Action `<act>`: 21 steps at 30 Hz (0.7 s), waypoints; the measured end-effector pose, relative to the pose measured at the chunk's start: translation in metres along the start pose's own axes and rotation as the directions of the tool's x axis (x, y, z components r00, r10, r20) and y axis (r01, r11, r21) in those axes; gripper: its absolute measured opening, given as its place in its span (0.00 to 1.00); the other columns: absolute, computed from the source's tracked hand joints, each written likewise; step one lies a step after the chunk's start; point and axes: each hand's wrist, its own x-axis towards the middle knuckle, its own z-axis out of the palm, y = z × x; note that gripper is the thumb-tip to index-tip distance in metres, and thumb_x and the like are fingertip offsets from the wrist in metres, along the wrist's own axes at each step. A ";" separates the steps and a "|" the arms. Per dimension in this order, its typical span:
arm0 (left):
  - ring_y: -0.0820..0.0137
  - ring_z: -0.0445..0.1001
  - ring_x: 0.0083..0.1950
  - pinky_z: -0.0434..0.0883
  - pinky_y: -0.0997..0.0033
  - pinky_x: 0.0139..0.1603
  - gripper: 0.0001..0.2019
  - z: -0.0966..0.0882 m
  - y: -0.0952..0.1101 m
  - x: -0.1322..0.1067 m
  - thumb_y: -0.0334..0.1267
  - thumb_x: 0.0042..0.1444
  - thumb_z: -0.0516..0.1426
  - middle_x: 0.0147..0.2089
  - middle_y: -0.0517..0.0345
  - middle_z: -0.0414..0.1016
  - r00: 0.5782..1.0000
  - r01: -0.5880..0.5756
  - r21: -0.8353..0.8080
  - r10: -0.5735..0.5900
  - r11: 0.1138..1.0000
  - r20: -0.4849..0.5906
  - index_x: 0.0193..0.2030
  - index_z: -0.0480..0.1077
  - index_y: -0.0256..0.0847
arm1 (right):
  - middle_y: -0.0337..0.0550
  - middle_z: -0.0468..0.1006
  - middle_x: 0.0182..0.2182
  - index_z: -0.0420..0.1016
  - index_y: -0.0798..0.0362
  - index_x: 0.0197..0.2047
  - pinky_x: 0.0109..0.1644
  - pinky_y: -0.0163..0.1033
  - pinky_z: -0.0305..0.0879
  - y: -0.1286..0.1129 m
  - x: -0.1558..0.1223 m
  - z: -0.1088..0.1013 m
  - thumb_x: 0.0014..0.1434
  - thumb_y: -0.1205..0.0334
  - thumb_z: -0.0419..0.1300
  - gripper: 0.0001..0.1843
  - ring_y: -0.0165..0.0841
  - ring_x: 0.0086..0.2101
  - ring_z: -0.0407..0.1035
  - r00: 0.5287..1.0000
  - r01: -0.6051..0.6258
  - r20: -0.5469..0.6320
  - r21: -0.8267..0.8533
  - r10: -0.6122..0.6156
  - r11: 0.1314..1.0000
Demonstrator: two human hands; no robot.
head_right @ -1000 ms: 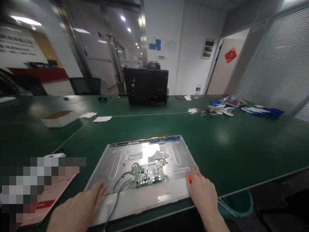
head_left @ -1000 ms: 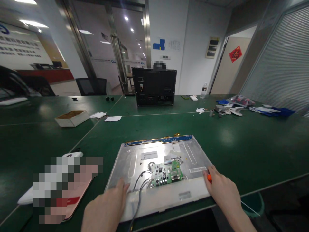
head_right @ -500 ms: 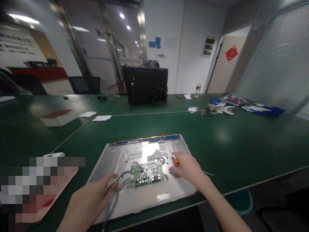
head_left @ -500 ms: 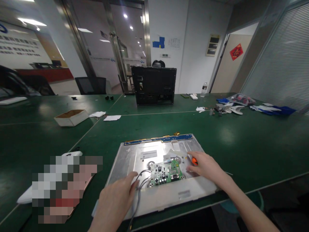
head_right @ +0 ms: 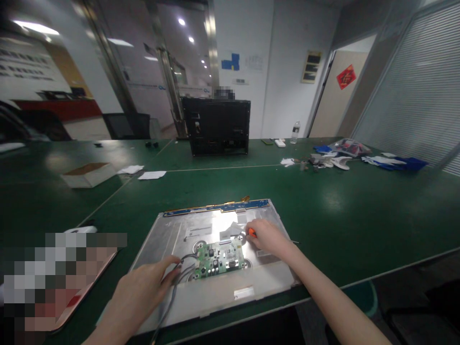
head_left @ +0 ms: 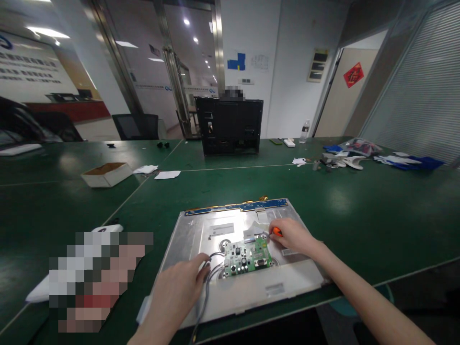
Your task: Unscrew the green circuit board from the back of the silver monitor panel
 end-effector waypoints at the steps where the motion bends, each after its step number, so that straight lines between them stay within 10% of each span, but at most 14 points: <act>1: 0.56 0.78 0.40 0.69 0.63 0.36 0.14 -0.001 0.001 0.001 0.39 0.64 0.47 0.38 0.51 0.79 1.000 0.000 0.003 0.000 1.000 0.002 0.50 0.70 0.47 | 0.43 0.79 0.36 0.76 0.52 0.36 0.39 0.35 0.59 0.000 0.000 0.000 0.56 0.65 0.58 0.05 0.35 0.37 0.71 1.000 0.005 -0.001 -0.008 -0.005 1.000; 21: 0.59 0.77 0.42 0.67 0.65 0.39 0.14 -0.017 0.006 0.012 0.37 0.64 0.45 0.38 0.51 0.79 0.998 -0.001 -0.089 -0.004 0.996 -0.056 0.47 0.70 0.43 | 0.43 0.77 0.38 0.73 0.52 0.39 0.36 0.35 0.58 -0.002 -0.010 0.001 0.61 0.65 0.54 0.07 0.35 0.38 0.71 1.000 0.018 0.022 -0.108 -0.016 0.994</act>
